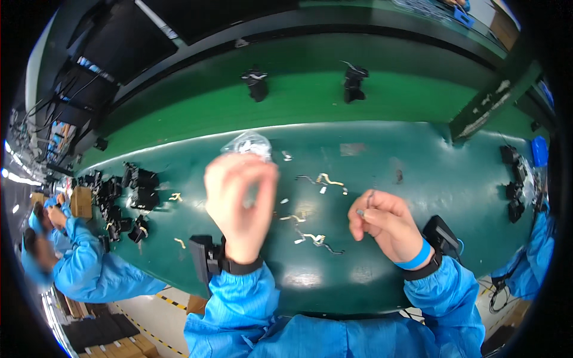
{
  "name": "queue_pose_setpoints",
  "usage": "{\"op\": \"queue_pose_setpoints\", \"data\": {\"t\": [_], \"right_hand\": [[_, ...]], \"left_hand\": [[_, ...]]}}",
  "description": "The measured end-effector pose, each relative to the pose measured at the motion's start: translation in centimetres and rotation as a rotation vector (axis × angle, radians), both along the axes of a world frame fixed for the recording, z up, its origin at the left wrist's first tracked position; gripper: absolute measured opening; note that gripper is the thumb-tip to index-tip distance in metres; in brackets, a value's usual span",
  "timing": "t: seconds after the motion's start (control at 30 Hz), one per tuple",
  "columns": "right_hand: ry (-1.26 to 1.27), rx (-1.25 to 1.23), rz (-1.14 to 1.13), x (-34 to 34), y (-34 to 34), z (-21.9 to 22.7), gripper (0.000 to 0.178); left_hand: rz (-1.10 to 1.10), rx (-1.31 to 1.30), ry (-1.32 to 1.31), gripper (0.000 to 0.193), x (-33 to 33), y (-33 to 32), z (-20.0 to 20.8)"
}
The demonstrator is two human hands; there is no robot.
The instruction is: Assembling small black plastic electronic housing components by inserting and routing yellow wires.
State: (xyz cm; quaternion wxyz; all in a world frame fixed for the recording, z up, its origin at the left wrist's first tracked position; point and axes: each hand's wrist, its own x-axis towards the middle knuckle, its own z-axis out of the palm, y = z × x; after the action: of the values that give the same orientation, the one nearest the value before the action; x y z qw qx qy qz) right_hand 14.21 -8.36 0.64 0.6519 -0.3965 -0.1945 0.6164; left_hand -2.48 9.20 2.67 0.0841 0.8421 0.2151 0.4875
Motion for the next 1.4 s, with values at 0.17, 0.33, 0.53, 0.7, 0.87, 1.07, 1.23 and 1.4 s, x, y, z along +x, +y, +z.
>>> {"op": "queue_pose_setpoints", "data": {"t": [0.17,0.33,0.53,0.7,0.87,1.07,1.23,1.4], "right_hand": [[0.242,0.065,0.224,0.7,0.2,-0.4,0.014],[0.295,0.063,0.252,1.0,-0.3,-0.9,0.019],[0.286,0.088,0.311,0.5,0.2,-0.6,0.019],[-0.257,0.137,-0.065,4.0,-2.2,-0.5,0.01],[-1.634,-0.336,-1.071,14.5,-8.9,0.2,0.029],[-2.022,-1.626,-1.222,23.4,-21.5,-1.7,0.079],[-2.012,-1.548,-1.016,24.6,-22.8,-2.7,0.072],[-1.703,-0.83,-1.334,19.6,-17.7,1.3,0.059]], "left_hand": [[-0.432,-0.072,0.125,0.027,1.6,-5.0,0.3],[-0.507,-0.111,0.133,0.027,2.0,-5.8,0.2],[-0.377,-0.069,0.215,0.023,1.5,-6.4,1.4],[-0.328,-0.431,0.046,0.009,1.4,-6.9,0.1],[-0.283,-0.694,-0.128,0.001,-0.5,-5.8,-0.8],[-0.278,-0.854,-0.316,0.006,0.9,-6.4,-0.8],[-0.313,-0.931,-0.343,0.008,0.6,-6.2,-1.3],[-0.369,-0.931,-0.325,0.039,-0.6,-6.2,-1.4]]}}
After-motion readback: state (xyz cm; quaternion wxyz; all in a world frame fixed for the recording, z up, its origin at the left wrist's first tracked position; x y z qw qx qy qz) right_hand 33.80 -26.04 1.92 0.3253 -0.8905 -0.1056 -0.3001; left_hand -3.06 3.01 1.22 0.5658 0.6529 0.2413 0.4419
